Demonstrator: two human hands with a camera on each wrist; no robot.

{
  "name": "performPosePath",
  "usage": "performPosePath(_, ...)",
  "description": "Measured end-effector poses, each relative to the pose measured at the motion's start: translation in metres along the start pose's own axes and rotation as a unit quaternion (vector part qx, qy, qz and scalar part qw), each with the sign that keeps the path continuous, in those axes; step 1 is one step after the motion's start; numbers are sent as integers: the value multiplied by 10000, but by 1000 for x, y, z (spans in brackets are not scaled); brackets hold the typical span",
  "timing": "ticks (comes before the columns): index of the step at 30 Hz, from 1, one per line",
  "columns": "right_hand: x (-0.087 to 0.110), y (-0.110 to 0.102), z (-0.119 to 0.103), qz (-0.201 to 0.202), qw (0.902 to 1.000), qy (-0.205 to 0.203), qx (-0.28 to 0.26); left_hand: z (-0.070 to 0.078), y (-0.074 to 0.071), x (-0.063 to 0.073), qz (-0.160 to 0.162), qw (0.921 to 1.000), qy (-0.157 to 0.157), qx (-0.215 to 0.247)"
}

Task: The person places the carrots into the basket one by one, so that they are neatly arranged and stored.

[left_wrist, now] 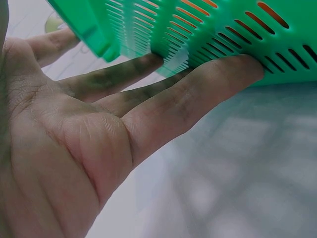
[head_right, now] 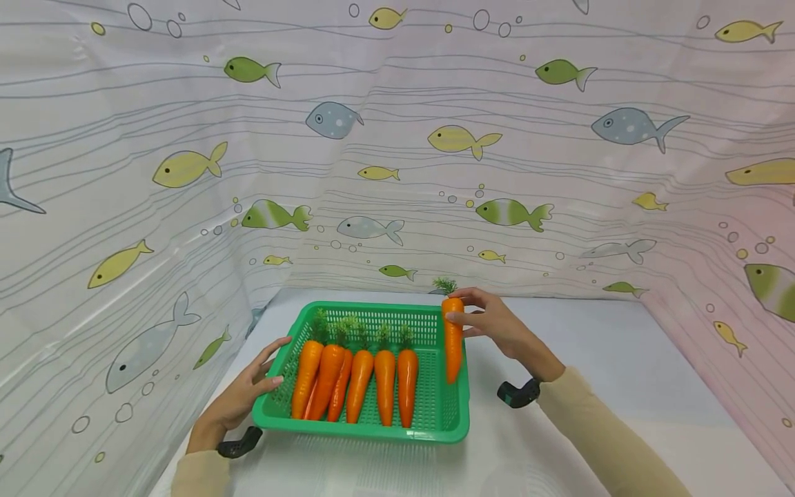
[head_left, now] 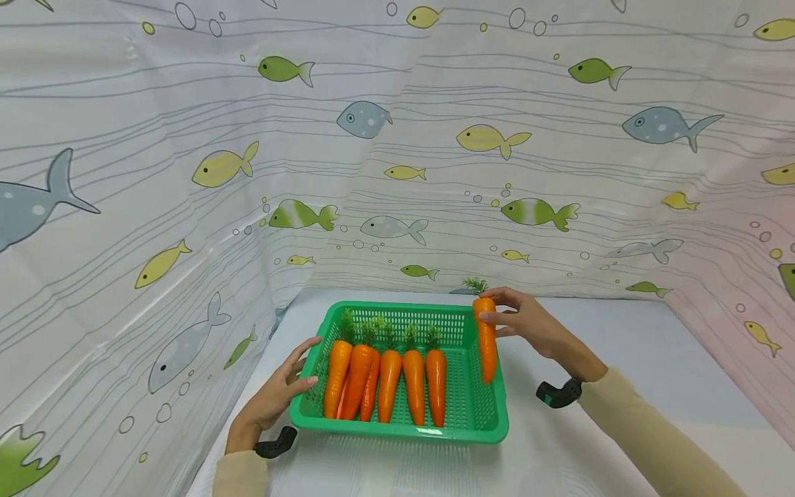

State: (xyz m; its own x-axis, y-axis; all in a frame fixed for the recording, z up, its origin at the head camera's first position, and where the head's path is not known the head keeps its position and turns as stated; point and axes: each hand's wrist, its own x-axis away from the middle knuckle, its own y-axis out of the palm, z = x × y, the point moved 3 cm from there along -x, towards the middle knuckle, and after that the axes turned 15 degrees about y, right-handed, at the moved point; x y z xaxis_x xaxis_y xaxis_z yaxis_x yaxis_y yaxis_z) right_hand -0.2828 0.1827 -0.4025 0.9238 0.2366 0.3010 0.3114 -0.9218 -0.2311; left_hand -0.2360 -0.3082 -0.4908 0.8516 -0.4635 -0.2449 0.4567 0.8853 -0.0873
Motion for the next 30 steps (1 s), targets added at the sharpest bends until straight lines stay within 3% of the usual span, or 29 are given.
performPosePath(17, -15, 53, -9, -541, 9985, -40, -100, -3, -2, 0, -54, 9999, 49, 72)
performPosePath(30, -25, 89, -12, -699, 9975, 72, -51, -3, -2, 0, -101, 9999, 127, 36)
